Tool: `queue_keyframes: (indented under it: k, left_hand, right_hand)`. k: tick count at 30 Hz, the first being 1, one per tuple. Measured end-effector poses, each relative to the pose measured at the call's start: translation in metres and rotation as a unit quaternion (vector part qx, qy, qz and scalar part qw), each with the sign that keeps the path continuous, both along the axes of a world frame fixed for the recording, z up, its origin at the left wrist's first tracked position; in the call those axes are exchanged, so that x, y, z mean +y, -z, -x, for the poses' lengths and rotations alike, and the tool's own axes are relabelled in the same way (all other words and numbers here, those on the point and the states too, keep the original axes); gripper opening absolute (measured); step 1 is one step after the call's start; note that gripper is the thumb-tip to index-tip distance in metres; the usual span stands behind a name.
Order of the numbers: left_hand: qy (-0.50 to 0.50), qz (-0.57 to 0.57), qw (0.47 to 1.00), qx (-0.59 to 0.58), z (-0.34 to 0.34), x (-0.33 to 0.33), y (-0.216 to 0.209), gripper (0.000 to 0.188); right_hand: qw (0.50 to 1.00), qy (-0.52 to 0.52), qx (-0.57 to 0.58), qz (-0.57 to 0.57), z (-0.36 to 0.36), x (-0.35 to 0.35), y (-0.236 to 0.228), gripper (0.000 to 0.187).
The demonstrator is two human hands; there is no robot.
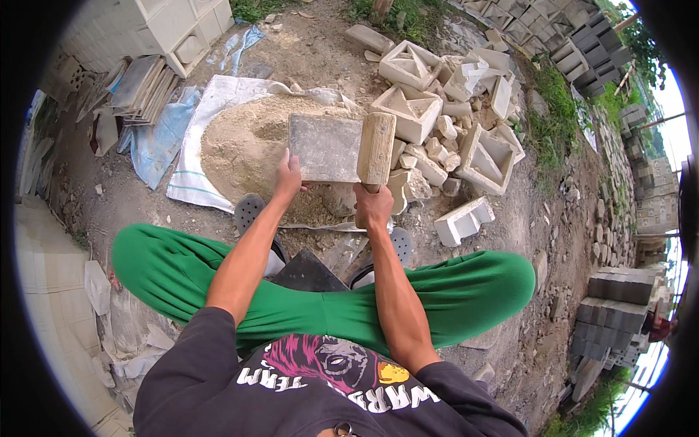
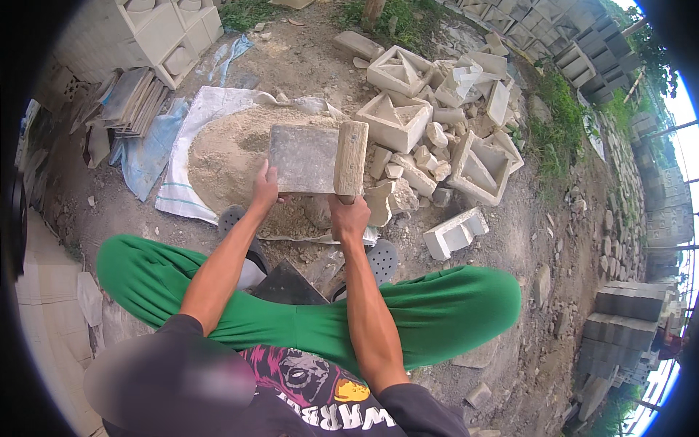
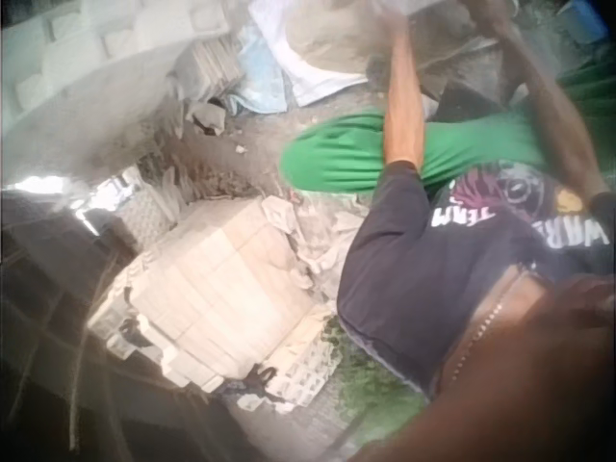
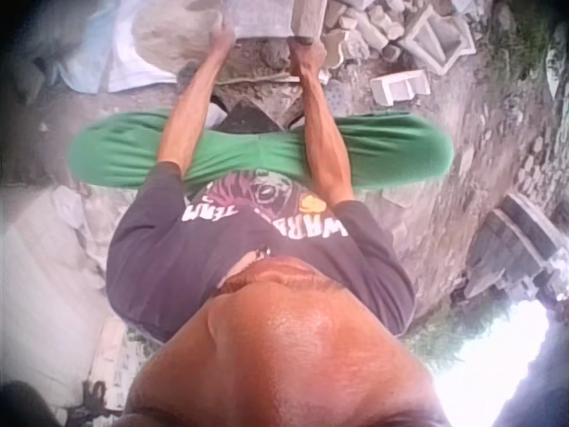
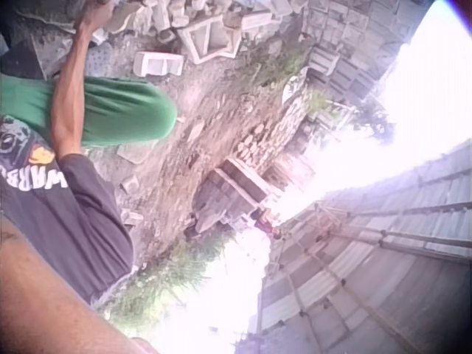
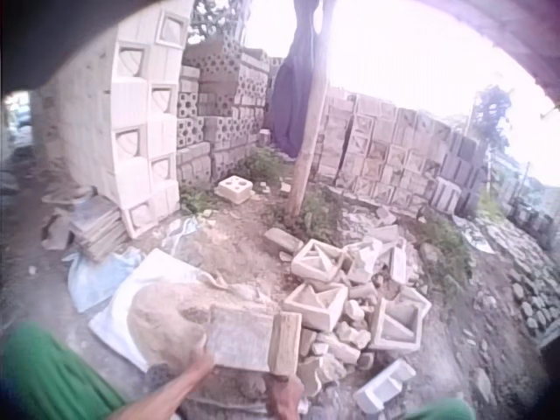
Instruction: The person sits on the ground and uses a wooden mallet to repeatedly strike a small piece of stone resting on a metal plate. The person occasionally repositions the stone and continues striking it to shape or break it.
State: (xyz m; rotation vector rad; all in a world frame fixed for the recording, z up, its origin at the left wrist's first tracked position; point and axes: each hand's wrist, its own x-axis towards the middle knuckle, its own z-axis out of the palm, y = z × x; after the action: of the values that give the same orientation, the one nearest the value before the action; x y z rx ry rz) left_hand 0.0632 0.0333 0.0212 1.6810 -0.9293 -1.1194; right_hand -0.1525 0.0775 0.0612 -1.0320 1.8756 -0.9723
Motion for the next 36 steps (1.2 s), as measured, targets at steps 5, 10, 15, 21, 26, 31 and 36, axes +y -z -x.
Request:
queue_keyframes:
  k: [5,10,15,21,26,31,36]
  left_hand:
    - [0.066,-0.040,0.996,-0.041,0.004,0.029,0.039,0.057]
    - [0.059,0.113,0.911,-0.393,-0.016,0.055,0.103,0.058]
    - [0.129,-0.053,0.909,-0.392,-0.006,0.060,0.057,0.051]
    - [0.119,0.182,0.886,-0.409,0.006,0.049,0.058,0.032]
    - [0.166,0.143,0.920,-0.324,0.035,0.017,0.051,0.036]
    - [0.187,0.132,0.919,-0.321,0.052,0.002,0.051,0.035]
    - [0.235,0.199,0.890,-0.338,0.069,0.006,0.061,0.023]
  right_hand:
    - [0.997,0.038,-0.048,-0.048,0.018,0.010,0.019,0.041]
    - [0.989,-0.021,-0.027,-0.144,0.017,0.017,0.029,0.045]
    - [0.986,-0.009,0.034,-0.162,0.024,0.019,0.061,0.034]
    - [0.968,-0.057,0.055,-0.237,0.023,0.014,0.036,0.051]
    - [0.969,-0.057,0.043,-0.237,0.024,0.011,0.037,0.050]
    - [0.968,-0.062,0.041,-0.240,0.025,0.010,0.037,0.048]
    - [0.959,-0.119,0.024,-0.255,0.042,-0.011,0.007,0.055]
